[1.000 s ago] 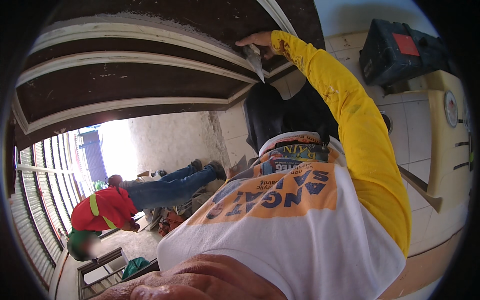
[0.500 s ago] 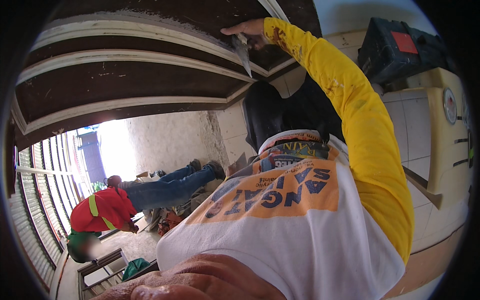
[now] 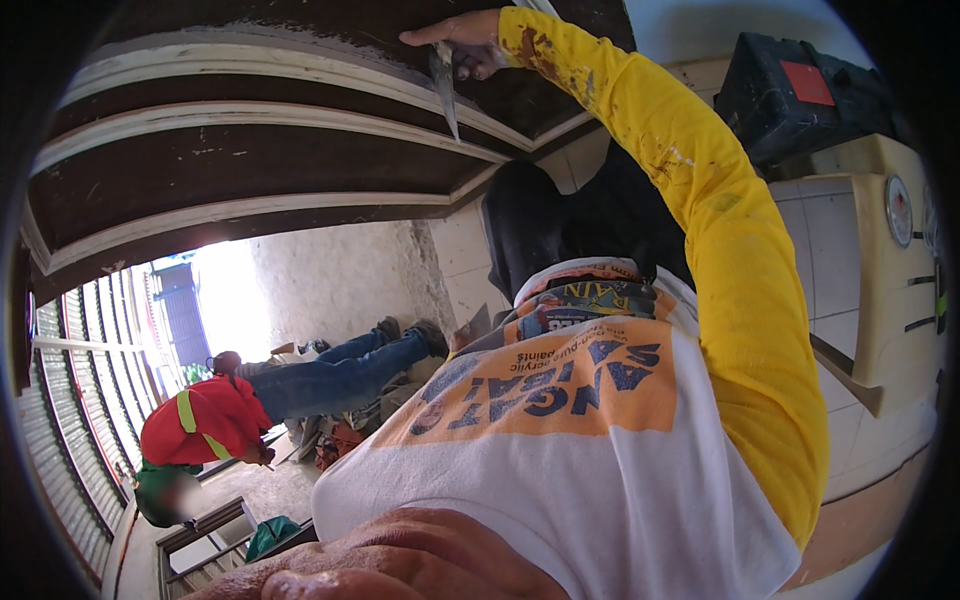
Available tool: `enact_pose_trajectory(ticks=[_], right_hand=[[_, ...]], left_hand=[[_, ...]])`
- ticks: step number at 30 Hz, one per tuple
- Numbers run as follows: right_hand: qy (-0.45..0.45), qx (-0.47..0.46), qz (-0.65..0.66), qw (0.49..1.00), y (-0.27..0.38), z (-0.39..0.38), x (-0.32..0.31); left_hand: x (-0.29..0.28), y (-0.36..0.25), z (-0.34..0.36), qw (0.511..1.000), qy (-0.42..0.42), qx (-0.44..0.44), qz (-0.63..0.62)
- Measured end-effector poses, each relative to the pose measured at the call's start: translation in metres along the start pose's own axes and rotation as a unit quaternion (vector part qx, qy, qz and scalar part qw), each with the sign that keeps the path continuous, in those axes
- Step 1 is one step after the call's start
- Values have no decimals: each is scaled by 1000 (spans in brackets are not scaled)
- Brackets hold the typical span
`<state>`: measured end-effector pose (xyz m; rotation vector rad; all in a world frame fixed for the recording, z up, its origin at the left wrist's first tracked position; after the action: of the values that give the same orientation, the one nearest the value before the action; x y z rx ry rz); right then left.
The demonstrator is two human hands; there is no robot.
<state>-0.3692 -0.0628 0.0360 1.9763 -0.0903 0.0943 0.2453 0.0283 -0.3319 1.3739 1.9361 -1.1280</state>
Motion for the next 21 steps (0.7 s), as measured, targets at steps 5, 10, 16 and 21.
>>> enact_pose_trajectory(ticks=[5, 10, 16, 21], right_hand=[[90, -171, -54, 980, -22, 38, -32], [31, -219, 24, 975, -82, -22, -57], [25, -40, 79, 996, -167, 54, -43], [-18, 3, -70, 997, -176, 93, -40]], left_hand=[[-13, 27, -3, 998, -23, -27, 58], [-16, -50, -25, 999, 43, 14, -2], [-9, -14, -23, 999, -12, 34, -24], [-1, -11, -10, 998, -8, 40, -41]])
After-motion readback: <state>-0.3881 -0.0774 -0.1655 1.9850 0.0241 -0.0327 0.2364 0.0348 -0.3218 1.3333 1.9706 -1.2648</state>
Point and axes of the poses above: each hand's wrist, its own z-axis towards the middle knuckle, its own x-axis out of the palm, y = z × x, the point moved 2 cm from there along z, towards the middle knuckle, and after that the axes turned 14 degrees about -z, right-handed, at the moved point
